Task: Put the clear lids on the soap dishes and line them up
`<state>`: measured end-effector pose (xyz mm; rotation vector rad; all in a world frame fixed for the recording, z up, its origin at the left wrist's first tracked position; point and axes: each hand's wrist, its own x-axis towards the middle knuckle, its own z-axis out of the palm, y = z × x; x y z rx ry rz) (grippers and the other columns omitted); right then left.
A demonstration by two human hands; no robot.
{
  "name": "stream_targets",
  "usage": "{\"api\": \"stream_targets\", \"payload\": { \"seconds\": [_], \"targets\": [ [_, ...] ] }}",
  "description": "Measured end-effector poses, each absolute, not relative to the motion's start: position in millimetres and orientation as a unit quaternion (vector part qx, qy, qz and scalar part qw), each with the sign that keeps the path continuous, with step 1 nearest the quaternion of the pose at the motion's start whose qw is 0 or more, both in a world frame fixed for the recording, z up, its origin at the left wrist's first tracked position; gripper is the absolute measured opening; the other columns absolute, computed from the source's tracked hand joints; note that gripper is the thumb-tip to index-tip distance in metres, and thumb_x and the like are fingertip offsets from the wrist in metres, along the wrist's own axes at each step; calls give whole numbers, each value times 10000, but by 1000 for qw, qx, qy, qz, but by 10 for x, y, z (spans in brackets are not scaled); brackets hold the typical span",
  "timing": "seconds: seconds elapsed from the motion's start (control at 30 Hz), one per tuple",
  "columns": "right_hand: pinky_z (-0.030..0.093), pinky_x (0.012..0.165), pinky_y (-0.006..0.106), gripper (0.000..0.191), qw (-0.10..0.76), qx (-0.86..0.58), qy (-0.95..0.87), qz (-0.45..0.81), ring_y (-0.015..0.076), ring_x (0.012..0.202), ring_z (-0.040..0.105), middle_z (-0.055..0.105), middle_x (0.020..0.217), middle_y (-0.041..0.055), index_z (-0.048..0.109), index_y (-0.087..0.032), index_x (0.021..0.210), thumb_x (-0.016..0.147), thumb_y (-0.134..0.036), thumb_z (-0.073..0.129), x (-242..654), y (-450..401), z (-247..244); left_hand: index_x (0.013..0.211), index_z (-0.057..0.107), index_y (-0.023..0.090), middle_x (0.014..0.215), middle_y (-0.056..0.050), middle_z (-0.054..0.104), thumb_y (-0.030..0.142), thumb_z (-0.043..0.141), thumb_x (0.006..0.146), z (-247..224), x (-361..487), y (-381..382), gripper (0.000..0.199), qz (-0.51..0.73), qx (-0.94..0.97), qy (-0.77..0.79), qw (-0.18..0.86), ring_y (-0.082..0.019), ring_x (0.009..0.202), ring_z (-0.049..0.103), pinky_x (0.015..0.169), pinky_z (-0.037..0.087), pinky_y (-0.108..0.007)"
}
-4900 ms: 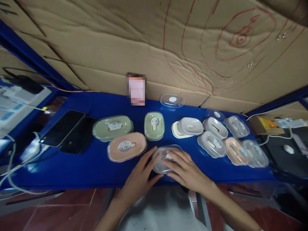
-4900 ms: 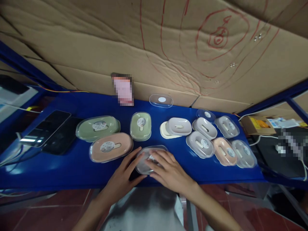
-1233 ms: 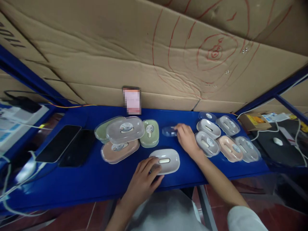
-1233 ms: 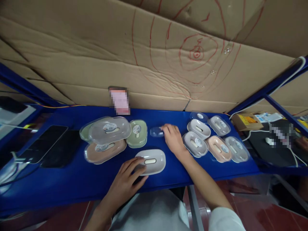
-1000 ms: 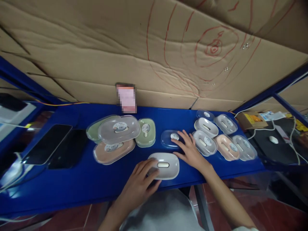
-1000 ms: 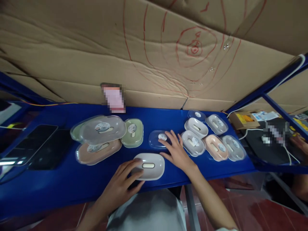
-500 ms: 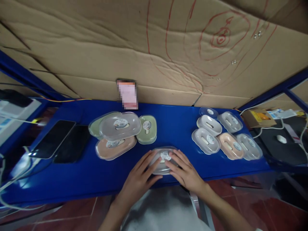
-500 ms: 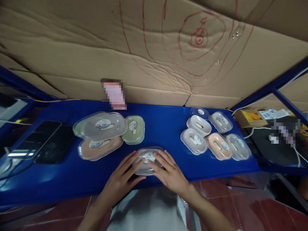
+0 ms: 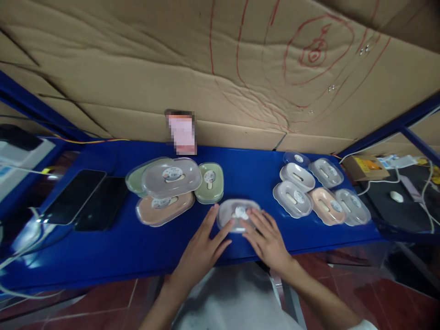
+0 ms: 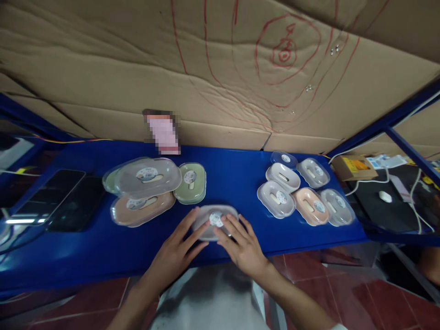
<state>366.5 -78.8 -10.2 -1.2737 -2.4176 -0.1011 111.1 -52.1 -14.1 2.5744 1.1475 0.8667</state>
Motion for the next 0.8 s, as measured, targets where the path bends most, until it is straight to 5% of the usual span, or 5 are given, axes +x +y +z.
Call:
{"api": "stream_targets", "payload": {
  "seconds": [0.1,0.23,0.43,0.53,0.8],
  "targets": [
    [383,1272,605,619,154,-532,-831,-47,311,1605,372,482,1675,94,413,-306,1663,1075,-146,521,3740,-405,47,1640,418,290,1800,-168,175,225,631,1054,-112,1164,-522,627,293,861,407,86,-391,1601,367,1189,524,-538],
    [269,1276,717,665,95,-584,-804,-59,400,1638,260,322,1757,133,306,-268,1711,1078,-198,499,4036,118,299,1602,472,285,1788,-155,210,221,599,1067,-97,1210,-575,554,285,869,394,92,-367,1583,411,1179,534,-524],
    [439,1137,671,580,84,-675,-721,-132,435,1395,575,595,1535,235,433,-189,1634,1109,-432,468,4548,-107,309,1549,542,261,1722,-162,362,198,577,1070,-138,1233,-620,485,285,874,381,100,-349,1529,490,1151,560,-529],
    [505,1042,638,641,81,-675,-719,-142,470,1368,577,568,1549,270,411,-163,1639,1073,-431,548,4418,-332,179,1535,559,257,1694,-152,418,200,568,1072,-124,1305,-573,466,279,883,361,109,-334,1509,513,1145,568,-522],
    [493,1179,416,472,191,-564,-803,-5,252,1483,538,542,1629,114,505,-226,1584,1122,-303,444,3910,118,361,1468,619,236,1666,-174,446,160,583,1041,3,1545,-578,435,267,910,297,114,-358,1485,526,1131,567,-571]
  ]
}}
